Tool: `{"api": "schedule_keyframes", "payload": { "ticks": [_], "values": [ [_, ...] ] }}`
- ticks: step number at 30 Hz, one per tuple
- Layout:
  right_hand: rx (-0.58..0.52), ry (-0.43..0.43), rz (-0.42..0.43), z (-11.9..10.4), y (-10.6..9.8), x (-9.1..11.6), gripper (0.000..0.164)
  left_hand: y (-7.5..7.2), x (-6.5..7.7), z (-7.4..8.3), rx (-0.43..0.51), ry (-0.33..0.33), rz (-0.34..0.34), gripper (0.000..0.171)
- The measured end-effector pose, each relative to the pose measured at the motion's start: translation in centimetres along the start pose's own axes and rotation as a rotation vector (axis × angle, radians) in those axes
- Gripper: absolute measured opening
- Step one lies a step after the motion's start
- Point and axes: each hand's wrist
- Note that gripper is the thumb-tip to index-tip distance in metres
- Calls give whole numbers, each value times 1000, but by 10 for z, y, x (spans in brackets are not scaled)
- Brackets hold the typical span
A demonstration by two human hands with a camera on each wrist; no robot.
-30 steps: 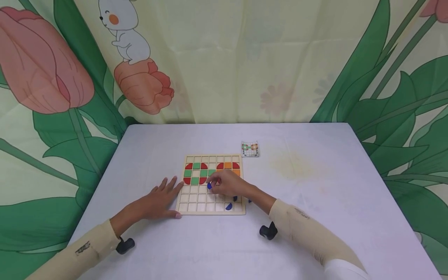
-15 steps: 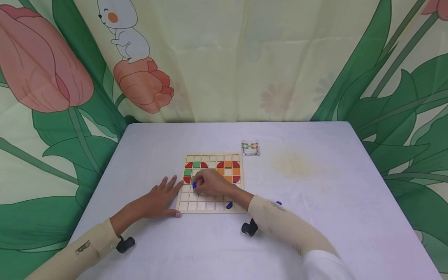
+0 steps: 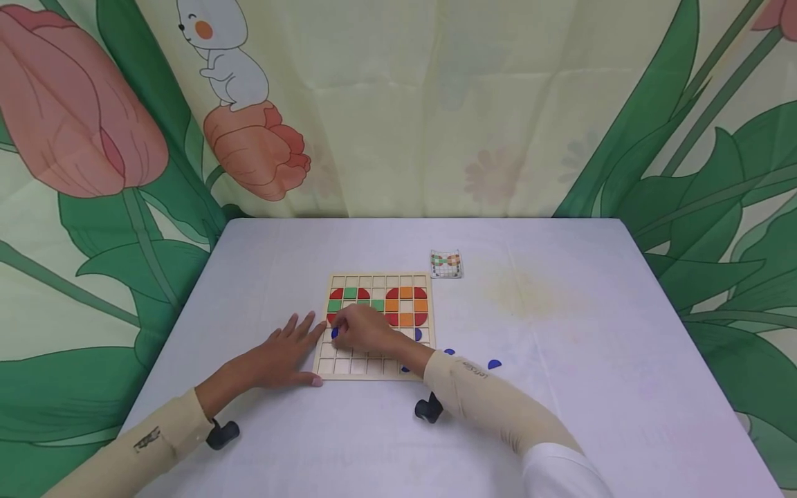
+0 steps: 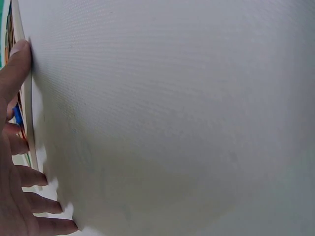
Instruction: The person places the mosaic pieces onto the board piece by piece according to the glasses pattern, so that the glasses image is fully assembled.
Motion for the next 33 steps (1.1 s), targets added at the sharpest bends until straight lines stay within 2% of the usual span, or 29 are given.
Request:
{"api": "schedule_keyframes", "payload": {
  "ticks": [10,22,27,33],
  "values": [
    [106,-33,31,-2,1,0,24,-4,2,2,4,7,4,108],
    [120,-29,36,-3,-5,6,27,-6,2,2,-12,4,-2,110],
    [54,-12,28,6,-19,17,20,-7,2,3,-17,-1,-1,109],
    [21,4,37,33,-52,42,17,-6,4,4,-7,0,12,110]
  ]
}}
Point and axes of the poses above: each hand's wrist, its own x-axis away from the middle knuckle, its own y-axis out of the palm, z = x × y, and after that the axes turned 4 degrees about -x, right-handed
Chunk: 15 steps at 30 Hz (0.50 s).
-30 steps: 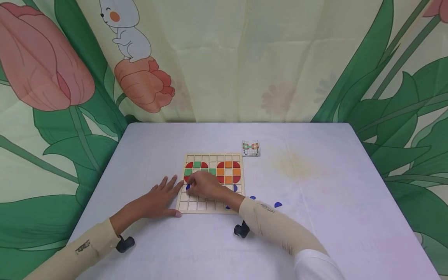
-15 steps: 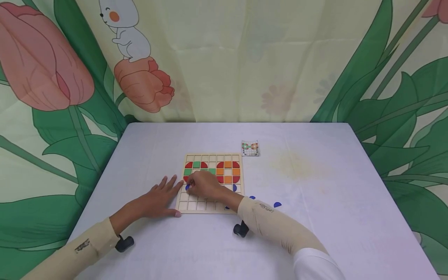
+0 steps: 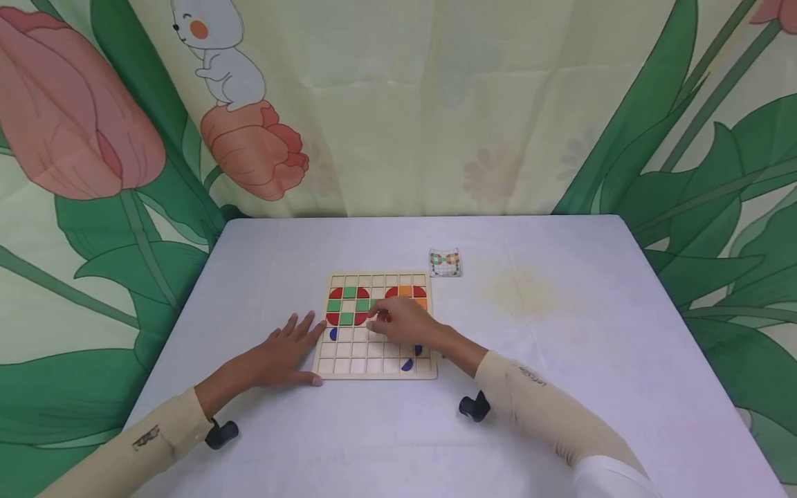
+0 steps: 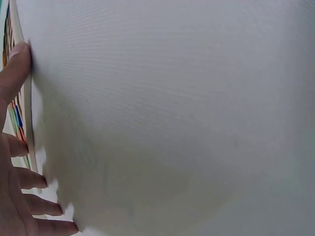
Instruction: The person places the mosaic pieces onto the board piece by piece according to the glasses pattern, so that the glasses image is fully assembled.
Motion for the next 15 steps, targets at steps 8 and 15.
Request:
{"api": "schedule_keyframes", "payload": {
  "ticks": [8,15],
  "values": [
    [37,100,24,34,-39,51,15,0,0,1,-10,-5,8,109],
    [69,240,10,52,-53,91,18,-1,0,3,-1,0,9,109]
  ]
}}
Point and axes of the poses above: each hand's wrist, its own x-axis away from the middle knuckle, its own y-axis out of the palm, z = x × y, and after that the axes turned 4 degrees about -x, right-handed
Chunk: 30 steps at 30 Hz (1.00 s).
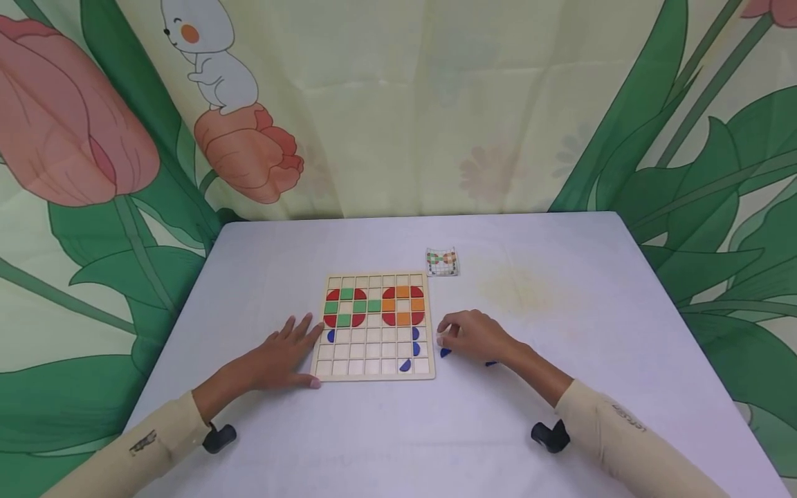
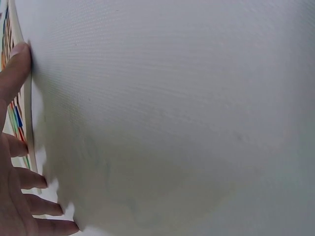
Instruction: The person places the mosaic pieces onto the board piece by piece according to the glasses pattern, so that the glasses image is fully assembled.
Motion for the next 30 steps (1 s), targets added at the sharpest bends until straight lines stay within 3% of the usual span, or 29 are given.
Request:
{"api": "schedule_keyframes", "payload": {
  "ticks": [4,8,22,30],
  "values": [
    [-2,14,-13,5,1,9,21,1,1,-1,-16,-5,11,109],
    [-3,-25,0,4,3,13,25,2,1,-1,-15,0,27,109],
    [62,11,168,5,27,16,27,6,-2,-3,-14,2,11,110],
    [61,43,191,1,27,19,26,6,-2,-3,-16,1,8,110]
  ]
}}
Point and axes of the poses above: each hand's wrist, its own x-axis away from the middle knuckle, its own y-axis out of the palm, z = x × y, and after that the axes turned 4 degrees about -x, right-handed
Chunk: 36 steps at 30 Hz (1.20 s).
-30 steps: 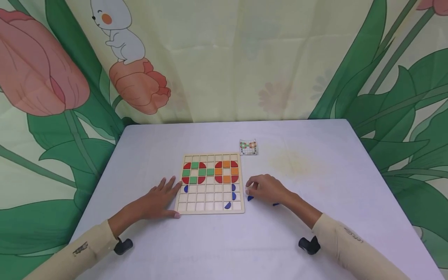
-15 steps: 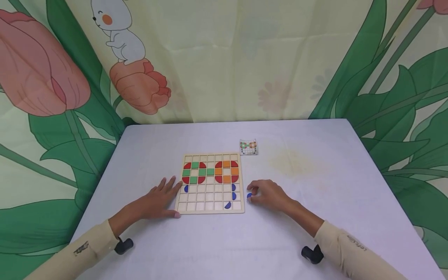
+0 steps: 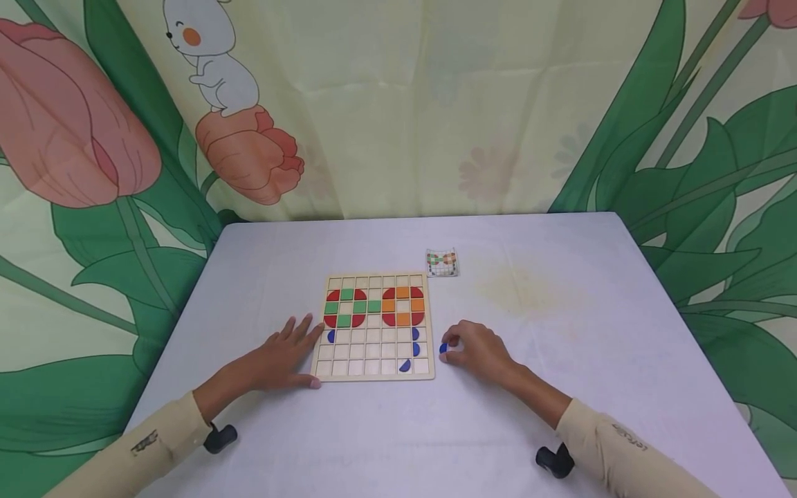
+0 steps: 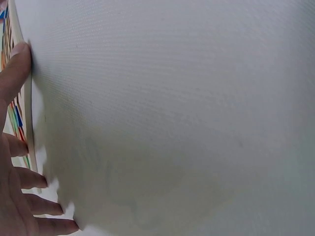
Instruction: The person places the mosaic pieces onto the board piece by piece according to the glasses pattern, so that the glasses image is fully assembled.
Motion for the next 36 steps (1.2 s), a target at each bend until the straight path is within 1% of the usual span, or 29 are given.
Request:
{"api": "schedule_keyframes", "payload": {
  "ticks": [5,10,18,24,29,33,36],
  "values": [
    [-42,-5,-4,0,0,2,22,0,0,0,1,-1,9,110],
    [-98,-48,-27,1,1,2,16,1,0,-1,0,2,15,110],
    [-110,-104,-41,-7,-1,0,14,1,0,-3,7,10,10,111],
    [-138,-143,-35,-16,-5,-9,16,-1,0,-2,16,4,1,111],
    [-172,-155,-80,-27,-4,-18,18,0,1,-1,21,3,-4,111],
    [-202,-174,-113,-34,1,-26,23,-1,3,0,18,2,-3,111],
    [-228,-181,-131,-39,5,-31,24,0,2,-1,19,2,-2,110]
  ]
}}
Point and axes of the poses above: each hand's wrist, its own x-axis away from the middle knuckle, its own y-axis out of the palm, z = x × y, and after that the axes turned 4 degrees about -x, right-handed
